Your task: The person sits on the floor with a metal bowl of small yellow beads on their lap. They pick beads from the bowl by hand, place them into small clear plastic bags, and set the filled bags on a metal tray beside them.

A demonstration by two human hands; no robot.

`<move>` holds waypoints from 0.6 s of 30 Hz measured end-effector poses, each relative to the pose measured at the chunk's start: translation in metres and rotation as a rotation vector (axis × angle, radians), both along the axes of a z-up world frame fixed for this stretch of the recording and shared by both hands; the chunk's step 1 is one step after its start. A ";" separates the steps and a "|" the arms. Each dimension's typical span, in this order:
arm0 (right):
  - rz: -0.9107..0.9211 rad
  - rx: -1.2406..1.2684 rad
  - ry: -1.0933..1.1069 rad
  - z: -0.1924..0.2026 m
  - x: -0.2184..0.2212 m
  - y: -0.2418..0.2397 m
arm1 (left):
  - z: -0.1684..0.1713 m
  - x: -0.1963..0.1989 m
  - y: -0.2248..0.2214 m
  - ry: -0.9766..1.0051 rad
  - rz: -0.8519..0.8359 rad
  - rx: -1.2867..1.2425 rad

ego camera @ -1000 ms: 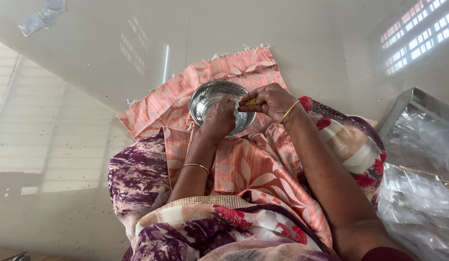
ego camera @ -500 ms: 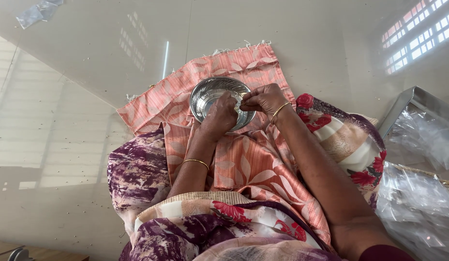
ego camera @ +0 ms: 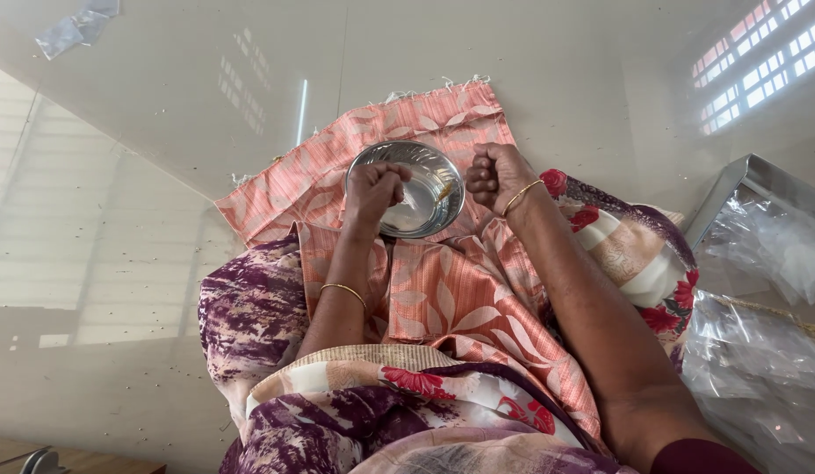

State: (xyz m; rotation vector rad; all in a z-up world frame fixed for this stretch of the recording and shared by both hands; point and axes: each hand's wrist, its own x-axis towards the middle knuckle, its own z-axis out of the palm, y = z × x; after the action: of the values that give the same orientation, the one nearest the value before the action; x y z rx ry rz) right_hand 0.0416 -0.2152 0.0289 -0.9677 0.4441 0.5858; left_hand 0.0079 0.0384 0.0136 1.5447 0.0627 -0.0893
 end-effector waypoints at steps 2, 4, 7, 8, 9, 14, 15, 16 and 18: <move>0.020 -0.025 0.023 0.003 -0.002 0.005 | 0.005 -0.003 0.002 -0.018 -0.011 -0.113; 0.035 -0.048 0.044 0.007 -0.003 0.009 | 0.006 -0.004 0.005 -0.037 -0.027 -0.224; 0.098 -0.054 0.044 0.019 -0.011 0.016 | 0.011 -0.008 0.005 -0.095 -0.025 -0.377; 0.126 -0.071 -0.005 0.028 -0.018 0.020 | 0.020 -0.012 0.004 -0.093 0.020 -0.368; 0.151 -0.086 -0.055 0.036 -0.025 0.025 | 0.029 -0.016 0.002 -0.090 0.060 -0.357; 0.221 0.117 -0.147 -0.027 -0.002 0.018 | 0.050 -0.036 -0.019 -0.317 0.010 0.004; 0.225 0.148 -0.110 -0.035 0.004 0.017 | 0.061 -0.037 -0.025 -0.464 0.009 0.248; 0.165 0.149 -0.121 -0.030 -0.003 0.014 | 0.067 -0.039 -0.035 -0.478 -0.050 0.239; -0.053 0.185 -0.064 -0.021 -0.010 0.010 | 0.079 -0.041 -0.053 -0.763 0.144 0.506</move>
State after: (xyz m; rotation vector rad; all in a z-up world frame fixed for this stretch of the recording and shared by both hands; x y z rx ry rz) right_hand 0.0315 -0.2053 0.0078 -0.7933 0.3507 0.5370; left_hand -0.0331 -0.0144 0.0925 1.9776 -0.4369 0.6755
